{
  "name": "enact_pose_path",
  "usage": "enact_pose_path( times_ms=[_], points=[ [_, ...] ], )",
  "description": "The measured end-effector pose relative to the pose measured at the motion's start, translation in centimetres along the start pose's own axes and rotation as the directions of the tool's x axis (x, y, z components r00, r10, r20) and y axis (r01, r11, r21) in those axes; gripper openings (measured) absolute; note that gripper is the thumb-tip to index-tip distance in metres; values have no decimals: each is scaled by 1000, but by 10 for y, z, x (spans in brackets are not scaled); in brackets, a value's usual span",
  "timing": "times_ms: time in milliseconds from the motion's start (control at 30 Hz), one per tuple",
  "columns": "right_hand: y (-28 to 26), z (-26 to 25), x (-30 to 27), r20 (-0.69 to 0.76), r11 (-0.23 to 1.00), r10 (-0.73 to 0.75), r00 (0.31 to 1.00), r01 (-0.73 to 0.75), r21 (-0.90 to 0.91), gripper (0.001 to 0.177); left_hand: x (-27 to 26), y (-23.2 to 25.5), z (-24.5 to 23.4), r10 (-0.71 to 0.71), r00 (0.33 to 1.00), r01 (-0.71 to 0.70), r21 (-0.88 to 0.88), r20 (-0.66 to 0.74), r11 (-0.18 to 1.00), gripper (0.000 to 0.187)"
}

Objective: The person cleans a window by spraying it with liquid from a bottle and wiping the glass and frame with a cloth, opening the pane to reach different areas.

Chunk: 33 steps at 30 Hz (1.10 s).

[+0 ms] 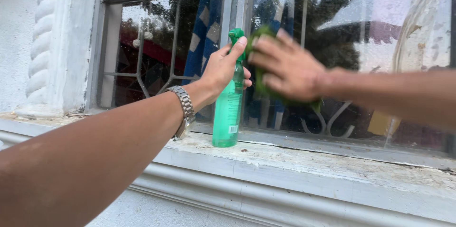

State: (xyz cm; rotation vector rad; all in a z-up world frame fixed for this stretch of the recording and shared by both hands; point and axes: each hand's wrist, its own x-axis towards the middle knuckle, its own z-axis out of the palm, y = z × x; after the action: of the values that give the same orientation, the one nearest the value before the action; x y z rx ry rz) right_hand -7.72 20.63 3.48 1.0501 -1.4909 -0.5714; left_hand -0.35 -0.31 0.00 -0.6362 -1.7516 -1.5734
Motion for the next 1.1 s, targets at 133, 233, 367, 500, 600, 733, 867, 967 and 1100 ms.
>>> enact_pose_path(
  times_ms=[133, 233, 367, 500, 600, 733, 867, 967, 1100],
  points=[
    [-23, 13, -83, 3, 971, -227, 974, 226, 78, 64, -2, 3, 0, -12, 1000, 12, 6, -1, 1000, 77],
    [15, 6, -152, -36, 987, -162, 986, 162, -1, 68, -5, 6, 0, -21, 1000, 21, 26, -11, 999, 78],
    [83, -2, -182, -96, 997, -66, 993, 62, -40, 71, -7, 7, 2, -25, 1000, 26, 59, -11, 998, 79],
    [131, 5, -127, -168, 994, 71, 983, -83, -69, 73, -5, 6, 0, 4, 1000, -4, 59, 6, 998, 80],
    [144, 5, -60, -240, 997, 42, 970, -57, -56, 74, -4, 3, 1, -5, 1000, 5, 20, 1, 1000, 80],
    [126, 12, 31, -253, 999, -14, 967, 3, -44, 70, -3, 2, 1, -7, 1000, 7, -13, 1, 1000, 80],
    [109, 25, 82, -322, 1000, -22, 947, 14, -28, 72, -4, 1, 0, -8, 1000, 8, -26, -1, 1000, 78],
    [108, 31, 78, -354, 999, -33, 935, 23, -32, 69, -2, -1, 1, 1, 1000, -2, -14, -5, 1000, 78],
    [122, 20, 46, -268, 1000, -25, 963, 24, -6, 68, -2, 1, -1, -5, 1000, 5, -17, -3, 1000, 79]
  ],
)
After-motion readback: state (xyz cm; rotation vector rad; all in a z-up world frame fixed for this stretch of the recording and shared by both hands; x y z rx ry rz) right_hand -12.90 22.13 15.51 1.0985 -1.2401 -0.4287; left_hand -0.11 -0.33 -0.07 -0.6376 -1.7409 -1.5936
